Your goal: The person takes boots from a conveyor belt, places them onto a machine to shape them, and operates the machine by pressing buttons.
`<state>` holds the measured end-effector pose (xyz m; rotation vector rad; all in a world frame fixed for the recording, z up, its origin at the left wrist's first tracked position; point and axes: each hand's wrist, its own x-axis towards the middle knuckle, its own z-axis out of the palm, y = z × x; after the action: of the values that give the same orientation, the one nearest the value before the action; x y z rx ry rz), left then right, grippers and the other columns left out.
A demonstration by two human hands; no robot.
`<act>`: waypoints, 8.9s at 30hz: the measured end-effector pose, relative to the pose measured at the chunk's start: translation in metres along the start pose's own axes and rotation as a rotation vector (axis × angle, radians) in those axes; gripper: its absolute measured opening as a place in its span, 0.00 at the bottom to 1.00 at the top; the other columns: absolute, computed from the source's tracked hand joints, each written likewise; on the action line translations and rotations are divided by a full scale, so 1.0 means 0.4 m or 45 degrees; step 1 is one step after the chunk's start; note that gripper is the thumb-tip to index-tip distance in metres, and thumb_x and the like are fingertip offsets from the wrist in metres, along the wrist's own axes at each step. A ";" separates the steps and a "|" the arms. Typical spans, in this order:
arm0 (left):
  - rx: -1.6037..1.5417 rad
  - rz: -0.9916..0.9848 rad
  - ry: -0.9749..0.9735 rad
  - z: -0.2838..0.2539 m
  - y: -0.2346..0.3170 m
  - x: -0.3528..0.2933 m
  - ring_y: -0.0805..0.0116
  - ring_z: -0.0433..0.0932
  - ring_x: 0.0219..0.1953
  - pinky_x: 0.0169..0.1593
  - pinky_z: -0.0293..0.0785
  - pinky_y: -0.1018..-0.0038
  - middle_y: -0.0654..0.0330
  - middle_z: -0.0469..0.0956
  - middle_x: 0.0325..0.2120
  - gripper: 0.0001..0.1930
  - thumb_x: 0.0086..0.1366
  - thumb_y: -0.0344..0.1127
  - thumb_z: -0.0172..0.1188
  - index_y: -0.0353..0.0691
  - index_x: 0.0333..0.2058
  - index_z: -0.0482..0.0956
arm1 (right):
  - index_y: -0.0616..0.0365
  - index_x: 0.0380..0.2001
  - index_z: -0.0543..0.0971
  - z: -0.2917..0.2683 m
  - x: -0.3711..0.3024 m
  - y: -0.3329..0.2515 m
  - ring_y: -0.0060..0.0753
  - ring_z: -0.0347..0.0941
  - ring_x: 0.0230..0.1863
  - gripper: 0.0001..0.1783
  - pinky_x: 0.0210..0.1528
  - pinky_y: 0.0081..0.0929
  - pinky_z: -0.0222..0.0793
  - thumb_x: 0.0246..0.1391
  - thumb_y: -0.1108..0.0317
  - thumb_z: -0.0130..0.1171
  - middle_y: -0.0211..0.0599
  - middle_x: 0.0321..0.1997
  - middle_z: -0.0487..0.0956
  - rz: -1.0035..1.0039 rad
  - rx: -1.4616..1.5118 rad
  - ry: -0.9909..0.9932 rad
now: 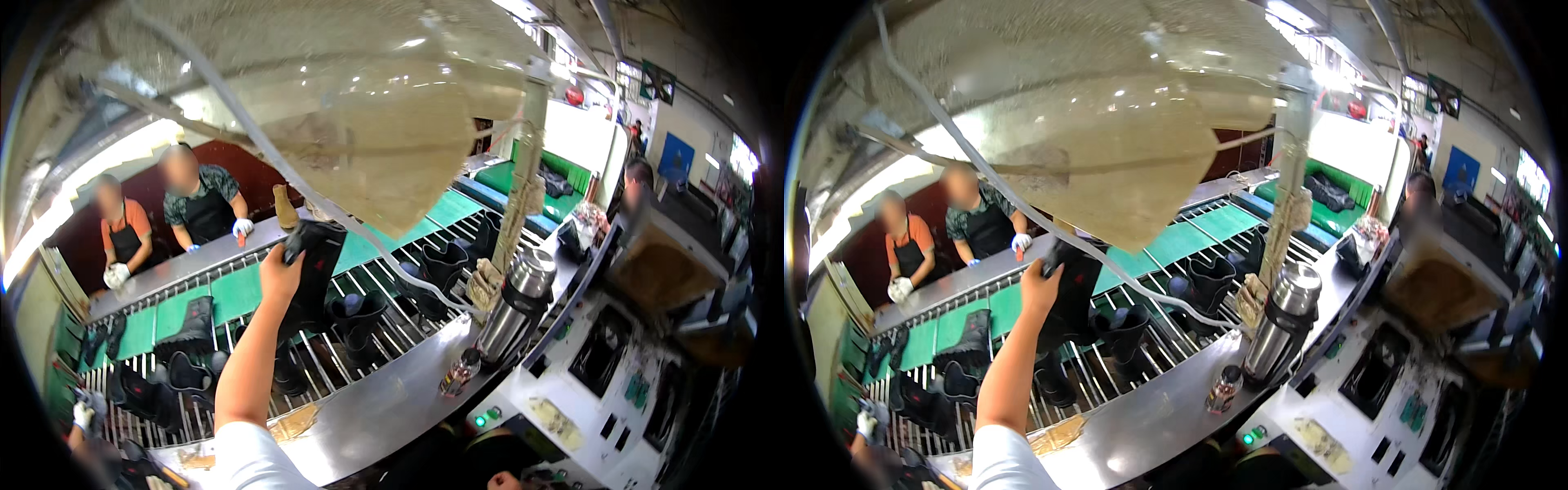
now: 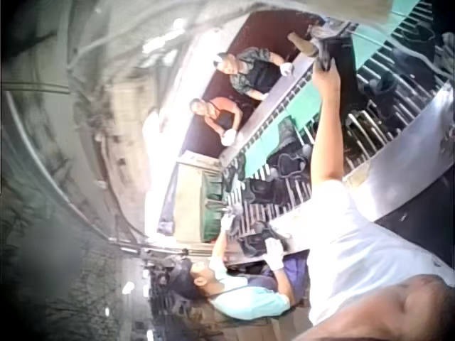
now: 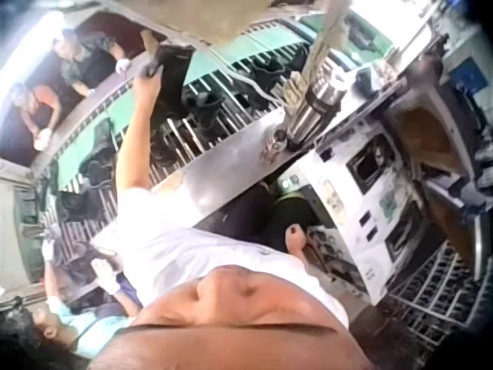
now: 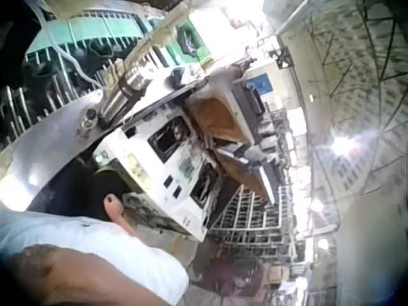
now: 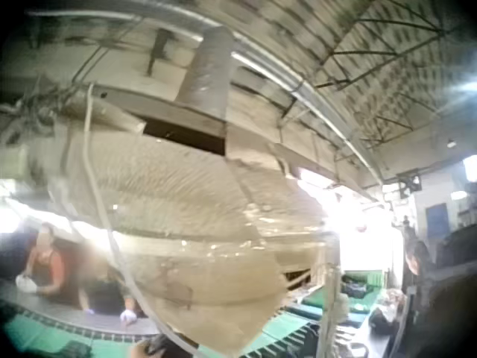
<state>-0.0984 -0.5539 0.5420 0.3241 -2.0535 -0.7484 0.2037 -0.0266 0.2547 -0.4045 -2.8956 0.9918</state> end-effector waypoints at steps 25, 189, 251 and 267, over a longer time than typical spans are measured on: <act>-2.159 -0.593 -0.781 -0.258 0.849 -0.799 0.58 0.77 0.46 0.53 0.72 0.62 0.56 0.76 0.47 0.20 0.66 0.43 0.54 0.36 0.52 0.72 | 0.55 0.60 0.66 -0.242 -0.088 -0.172 0.39 0.64 0.62 0.34 0.64 0.38 0.58 0.50 0.59 0.64 0.40 0.60 0.69 -0.807 2.619 -0.299; -1.415 0.978 -1.936 0.359 1.063 -1.580 0.52 0.77 0.27 0.31 0.74 0.60 0.53 0.78 0.24 0.08 0.60 0.36 0.56 0.41 0.33 0.81 | 0.63 0.43 0.77 -0.933 0.079 0.589 0.52 0.73 0.45 0.17 0.48 0.40 0.68 0.52 0.64 0.61 0.48 0.42 0.78 -0.092 -0.354 0.945; 0.443 -0.363 0.342 -0.823 -0.592 -0.442 0.72 0.71 0.21 0.28 0.66 0.69 0.56 0.75 0.17 0.09 0.58 0.33 0.64 0.32 0.31 0.78 | 0.65 0.17 0.73 0.216 0.015 -0.042 0.24 0.66 0.17 0.11 0.23 0.25 0.62 0.45 0.71 0.61 0.37 0.13 0.69 -0.399 0.508 -0.137; -1.819 -0.739 0.374 -0.563 0.318 -0.603 0.52 0.72 0.55 0.58 0.69 0.56 0.51 0.71 0.55 0.29 0.66 0.50 0.53 0.35 0.58 0.66 | 0.54 0.67 0.42 0.096 -0.057 -0.651 0.38 0.60 0.63 0.55 0.64 0.38 0.54 0.46 0.61 0.69 0.43 0.63 0.61 -0.632 2.233 -1.202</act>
<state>0.2300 -0.4230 0.5532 0.1512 -0.7454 -2.1137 0.1613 -0.2530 0.3837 0.9795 -1.0383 3.2279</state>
